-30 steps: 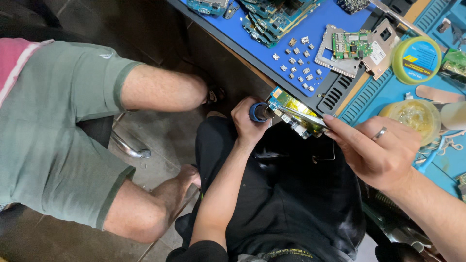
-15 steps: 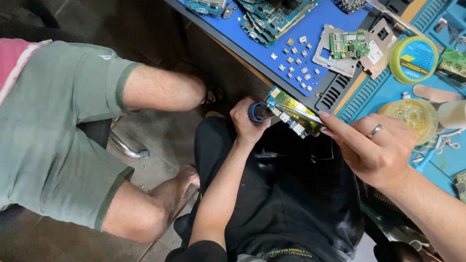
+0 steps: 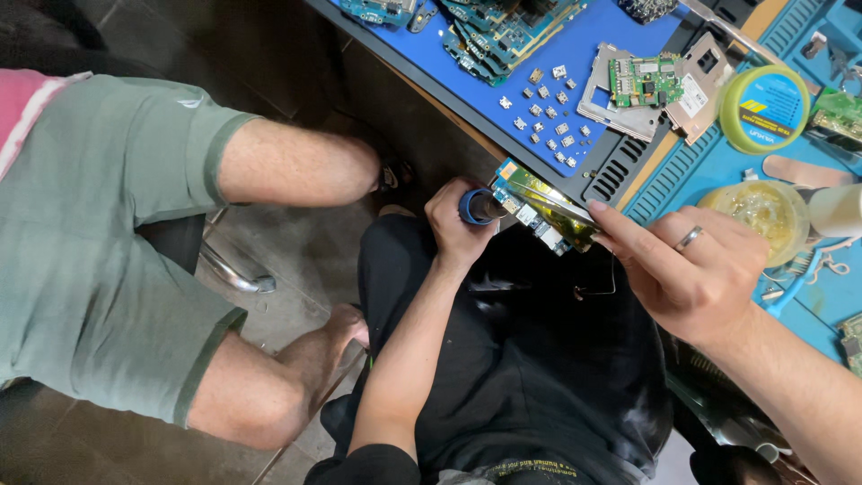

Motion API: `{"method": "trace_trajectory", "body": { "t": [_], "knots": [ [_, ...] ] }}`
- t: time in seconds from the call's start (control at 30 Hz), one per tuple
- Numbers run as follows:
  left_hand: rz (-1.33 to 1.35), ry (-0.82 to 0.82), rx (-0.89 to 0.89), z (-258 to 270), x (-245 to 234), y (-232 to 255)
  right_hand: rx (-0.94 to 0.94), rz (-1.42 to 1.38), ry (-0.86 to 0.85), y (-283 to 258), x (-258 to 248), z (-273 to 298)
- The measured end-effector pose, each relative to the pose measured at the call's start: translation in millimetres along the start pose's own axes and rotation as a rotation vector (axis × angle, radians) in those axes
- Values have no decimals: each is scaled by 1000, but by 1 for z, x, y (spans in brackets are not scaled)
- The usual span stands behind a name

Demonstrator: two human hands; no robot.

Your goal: The person uses a soldering iron and tweezers to work on a small circuit board held in their left hand. They apply heat to specific points on the board while using the tweezers to manipulate small components. The person occasionally picks up small parts from the workbench to place onto the board.

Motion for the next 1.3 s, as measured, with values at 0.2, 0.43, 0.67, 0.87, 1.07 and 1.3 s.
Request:
{"method": "trace_trajectory", "body": {
  "t": [0.2,0.43,0.67,0.87,1.07,1.3],
  "knots": [
    [10,11,2,0,-1,1,-22,-21,13,-4,-3,-5],
    [4,-24,4,0,0,2,-69,-21,15,-12,-7,-10],
    [-81,-23,-57,11,10,-20,-274,-33,32,-61,-26,-24],
    [-62,19,-7,11,11,-13,-478,15,51,-105,-27,-17],
    [-64,2,6,17,14,-23,-560,78,30,-133,-23,8],
    [-186,176,-10,17,14,-39,-113,-439,-52,-105,-24,7]
  ]
}}
Point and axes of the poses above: each hand's wrist, its own z-axis away from the middle knuckle, its own x-axis out of the palm, y = z × x, the point moved 10 cm from there along -z, towards the middle knuckle
